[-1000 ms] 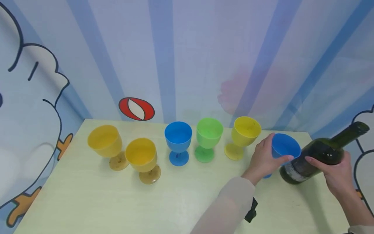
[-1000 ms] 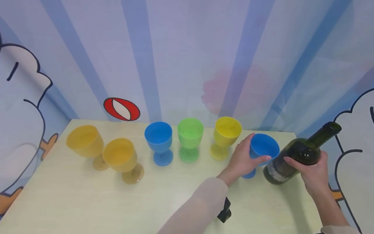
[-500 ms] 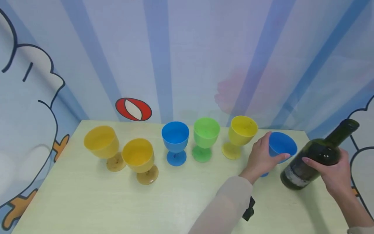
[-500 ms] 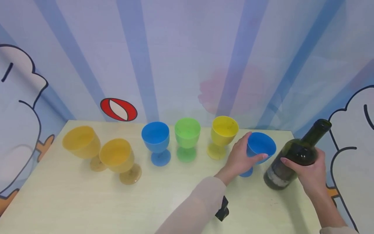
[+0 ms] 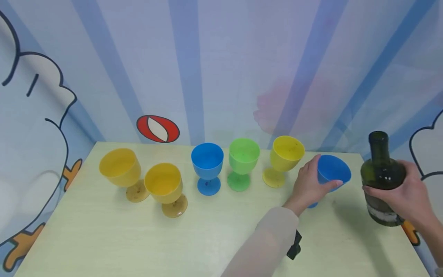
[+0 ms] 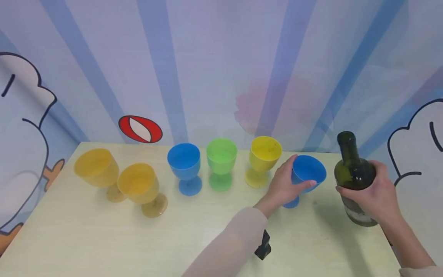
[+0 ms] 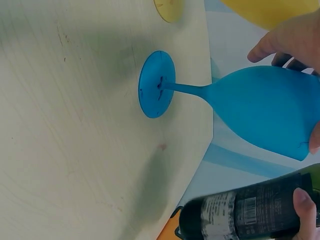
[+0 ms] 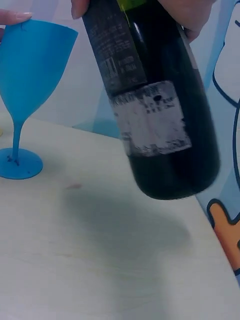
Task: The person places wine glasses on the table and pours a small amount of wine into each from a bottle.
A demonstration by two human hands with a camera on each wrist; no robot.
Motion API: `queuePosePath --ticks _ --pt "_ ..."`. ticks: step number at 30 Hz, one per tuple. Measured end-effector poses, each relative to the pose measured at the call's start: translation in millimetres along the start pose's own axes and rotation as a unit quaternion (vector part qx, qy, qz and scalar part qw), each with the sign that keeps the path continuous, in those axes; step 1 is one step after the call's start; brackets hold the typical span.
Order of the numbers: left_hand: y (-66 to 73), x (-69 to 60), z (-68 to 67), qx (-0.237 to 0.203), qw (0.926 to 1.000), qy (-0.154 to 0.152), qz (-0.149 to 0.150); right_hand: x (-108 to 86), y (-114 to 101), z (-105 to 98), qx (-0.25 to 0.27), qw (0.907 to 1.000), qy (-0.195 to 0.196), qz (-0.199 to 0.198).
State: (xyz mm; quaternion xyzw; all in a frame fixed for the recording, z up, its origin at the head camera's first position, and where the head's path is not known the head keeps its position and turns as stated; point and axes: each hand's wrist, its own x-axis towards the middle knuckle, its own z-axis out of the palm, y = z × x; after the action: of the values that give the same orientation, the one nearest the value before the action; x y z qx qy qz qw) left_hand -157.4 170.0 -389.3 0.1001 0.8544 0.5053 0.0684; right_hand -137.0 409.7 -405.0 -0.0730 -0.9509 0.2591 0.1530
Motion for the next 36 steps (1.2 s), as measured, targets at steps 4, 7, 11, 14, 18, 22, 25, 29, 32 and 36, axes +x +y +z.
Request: queuePosePath --ticks 4,7,11,14,18,22,25,29,32,36 --pt "0.6 0.1 -0.3 -0.004 1.0 -0.001 -0.002 12.9 36 7 -0.025 0.9992 -0.003 -0.031" --pt "0.6 -0.2 -0.9 -0.006 1.0 -0.003 -0.003 3.7 7 -6 -0.04 0.9981 -0.01 -0.046" --pt "0.6 0.0 -0.1 -0.006 1.0 -0.004 -0.001 -8.7 -32 -23 -0.082 0.9944 -0.026 -0.061" --pt "0.8 0.2 0.6 -0.002 1.0 -0.004 0.003 -14.4 -50 -29 -0.136 0.9878 -0.041 -0.065" --pt "-0.1 -0.3 0.6 0.005 1.0 -0.006 0.005 -17.7 -57 -32 -0.203 0.9759 -0.055 -0.057" --pt "-1.0 -1.0 0.1 0.0 0.9999 -0.009 0.005 -20.2 -54 -32 -0.246 0.9661 -0.053 -0.06" --pt "-0.9 -1.3 -0.5 -0.004 0.9999 -0.011 0.005 -22.5 -53 -32 -0.271 0.9584 -0.04 -0.081" --pt "-0.9 -1.3 -0.2 -0.002 0.9999 -0.01 0.006 -25.2 -54 -33 -0.293 0.9496 -0.019 -0.111" --pt "-1.0 -1.0 0.1 0.002 0.9999 -0.007 0.007 -25.7 -56 -33 -0.297 0.9464 -0.006 -0.127" --pt "-0.9 -1.2 0.0 0.003 1.0 -0.006 0.007 -25.9 -58 -32 -0.312 0.9406 -0.001 -0.134"
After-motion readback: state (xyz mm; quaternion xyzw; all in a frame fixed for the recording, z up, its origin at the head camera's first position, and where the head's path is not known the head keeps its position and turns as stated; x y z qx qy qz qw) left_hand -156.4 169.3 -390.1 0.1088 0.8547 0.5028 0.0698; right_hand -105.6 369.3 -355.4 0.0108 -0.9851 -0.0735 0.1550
